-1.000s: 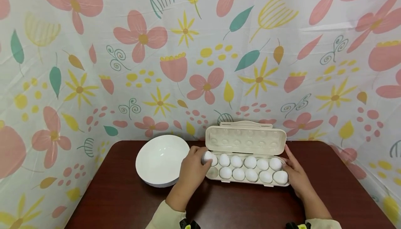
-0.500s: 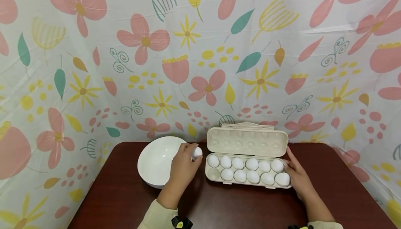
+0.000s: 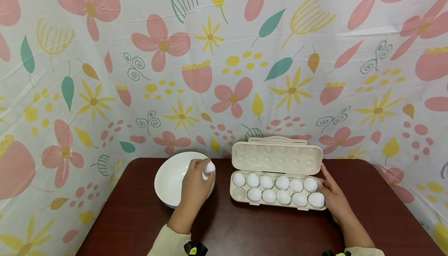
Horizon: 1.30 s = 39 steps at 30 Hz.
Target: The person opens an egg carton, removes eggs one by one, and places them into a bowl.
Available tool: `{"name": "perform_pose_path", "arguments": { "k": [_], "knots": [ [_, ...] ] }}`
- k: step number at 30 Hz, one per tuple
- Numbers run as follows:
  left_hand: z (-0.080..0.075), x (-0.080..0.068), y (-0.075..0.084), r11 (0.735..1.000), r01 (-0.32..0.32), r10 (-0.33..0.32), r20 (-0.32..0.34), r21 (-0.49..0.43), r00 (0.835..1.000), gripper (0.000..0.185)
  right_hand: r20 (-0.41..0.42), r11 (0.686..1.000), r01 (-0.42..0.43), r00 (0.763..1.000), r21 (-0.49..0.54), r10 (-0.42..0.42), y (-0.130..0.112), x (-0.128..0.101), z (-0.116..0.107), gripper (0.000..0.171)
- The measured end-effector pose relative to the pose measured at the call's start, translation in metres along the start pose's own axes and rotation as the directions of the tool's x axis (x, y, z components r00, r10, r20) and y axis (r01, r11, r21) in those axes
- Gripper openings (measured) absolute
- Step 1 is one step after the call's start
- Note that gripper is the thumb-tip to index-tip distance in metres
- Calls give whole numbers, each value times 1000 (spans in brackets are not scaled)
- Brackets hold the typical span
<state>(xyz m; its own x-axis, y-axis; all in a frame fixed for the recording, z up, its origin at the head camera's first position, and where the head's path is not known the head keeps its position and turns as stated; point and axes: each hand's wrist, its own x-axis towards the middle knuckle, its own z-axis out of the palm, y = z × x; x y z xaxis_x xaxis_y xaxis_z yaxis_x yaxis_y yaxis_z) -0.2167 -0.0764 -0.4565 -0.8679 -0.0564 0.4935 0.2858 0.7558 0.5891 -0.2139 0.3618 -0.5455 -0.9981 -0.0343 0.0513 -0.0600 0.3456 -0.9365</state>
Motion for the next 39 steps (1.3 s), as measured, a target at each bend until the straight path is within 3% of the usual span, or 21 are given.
{"name": "perform_pose_path", "arguments": {
  "k": [10, 19, 26, 32, 39],
  "knots": [
    [-6, 2, -20, 999, 14, -15, 40, 44, 999, 38, -5, 1000, 2, 1000, -9, -2, 1, 1, -2, 65],
    [-10, -1, -30, 997, 50, -57, 132, 53, 990, 40, -9, 1000, 7, 1000, -30, -7, 1, 1, -4, 65],
    [-12, -1, -37, 997, 4, -18, 191, 74, 981, 39, -12, 999, 7, 1000, -32, -8, 0, 1, -3, 65],
    [-13, -1, -43, 997, 17, -38, 280, 79, 959, 39, -11, 999, 13, 1000, -32, -13, 2, 2, -2, 65],
    [-9, 1, -50, 994, 59, -92, 389, 96, 917, 43, 2, 1000, -4, 1000, -15, 4, 2, 0, -1, 65]
  ]
}}
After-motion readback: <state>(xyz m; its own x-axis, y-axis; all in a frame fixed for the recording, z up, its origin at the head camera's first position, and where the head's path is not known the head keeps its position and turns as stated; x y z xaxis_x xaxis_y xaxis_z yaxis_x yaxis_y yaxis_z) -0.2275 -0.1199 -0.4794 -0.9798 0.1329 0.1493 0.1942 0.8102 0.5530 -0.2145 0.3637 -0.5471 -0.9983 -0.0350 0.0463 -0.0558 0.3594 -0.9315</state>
